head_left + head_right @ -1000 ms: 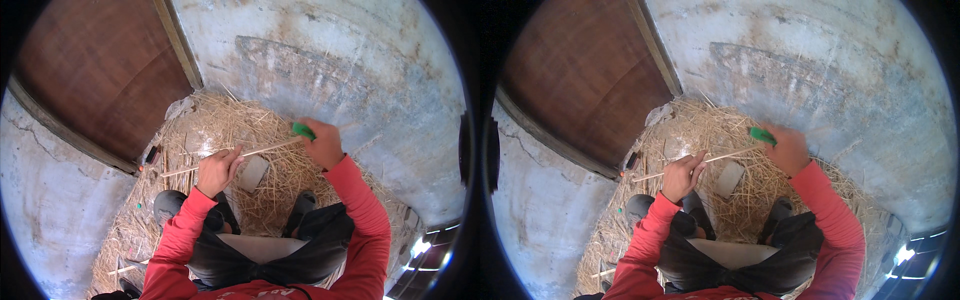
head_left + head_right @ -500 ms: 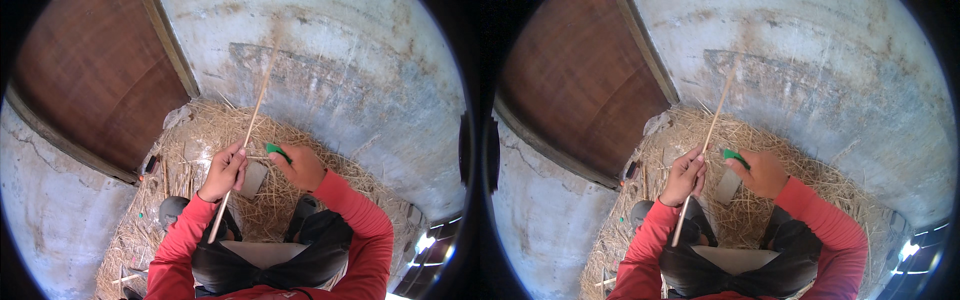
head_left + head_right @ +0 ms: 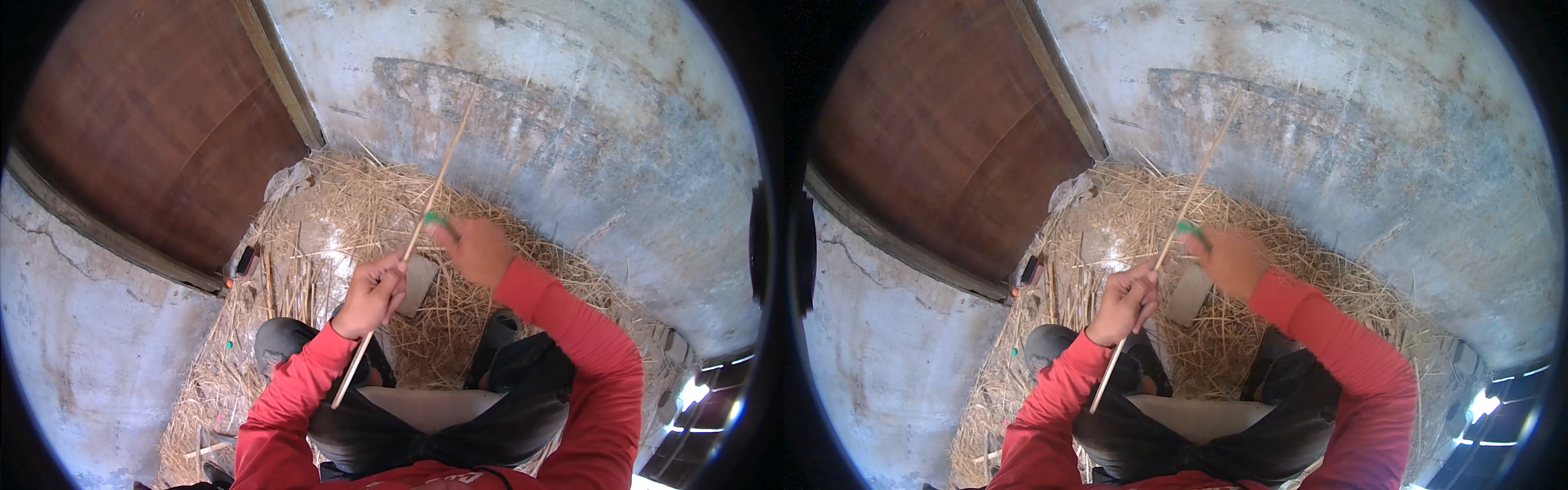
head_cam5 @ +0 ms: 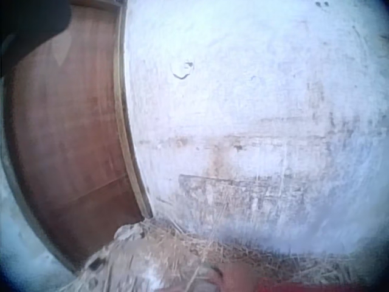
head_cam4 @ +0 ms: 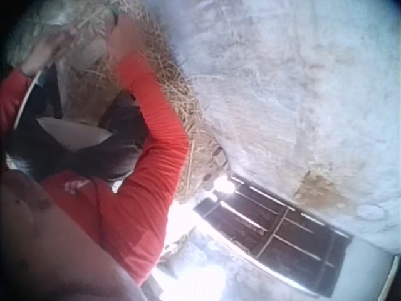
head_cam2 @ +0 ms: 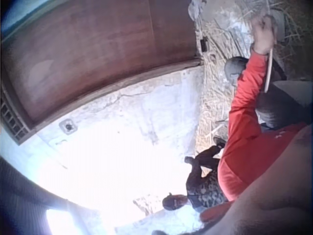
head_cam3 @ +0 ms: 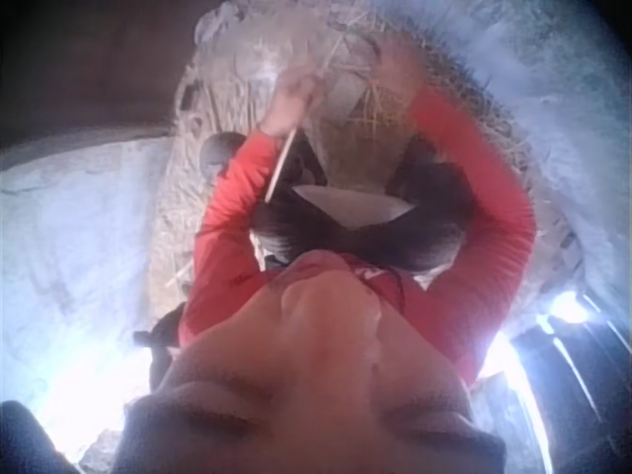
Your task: The person uses a green-handled tool to peel and sharpen the end of a thin wooden stick by hand while sitting in a workspace.
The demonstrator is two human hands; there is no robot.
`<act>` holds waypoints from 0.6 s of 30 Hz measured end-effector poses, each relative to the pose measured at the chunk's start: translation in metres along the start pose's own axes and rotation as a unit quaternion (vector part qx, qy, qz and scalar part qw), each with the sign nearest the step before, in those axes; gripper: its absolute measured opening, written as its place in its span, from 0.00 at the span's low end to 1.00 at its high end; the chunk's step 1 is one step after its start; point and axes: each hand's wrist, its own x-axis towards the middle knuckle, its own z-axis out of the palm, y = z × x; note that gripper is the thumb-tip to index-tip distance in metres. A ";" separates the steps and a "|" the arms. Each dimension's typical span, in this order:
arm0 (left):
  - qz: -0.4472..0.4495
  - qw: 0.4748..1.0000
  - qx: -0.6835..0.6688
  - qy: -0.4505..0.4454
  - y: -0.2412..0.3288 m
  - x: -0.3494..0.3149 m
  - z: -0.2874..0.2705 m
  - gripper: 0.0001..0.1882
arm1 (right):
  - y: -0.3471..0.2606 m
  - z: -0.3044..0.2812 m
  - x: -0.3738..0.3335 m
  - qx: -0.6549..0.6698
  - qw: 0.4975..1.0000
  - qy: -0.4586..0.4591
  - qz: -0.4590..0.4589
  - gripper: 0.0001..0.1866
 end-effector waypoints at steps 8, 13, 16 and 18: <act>-0.005 0.999 0.031 -0.018 -0.018 -0.016 0.004 0.23 | 0.021 -0.027 0.002 -0.034 0.999 -0.026 0.000 0.30; -0.014 0.998 0.052 0.019 -0.018 -0.024 -0.004 0.24 | -0.013 0.003 -0.026 -0.100 0.989 -0.081 -0.079 0.29; -0.015 0.999 0.042 -0.021 -0.020 -0.036 -0.003 0.24 | 0.033 -0.033 0.015 -0.124 0.992 -0.004 0.004 0.29; -0.014 0.996 0.087 -0.020 -0.012 -0.028 0.003 0.24 | 0.050 -0.024 0.020 -0.120 0.992 0.041 0.003 0.26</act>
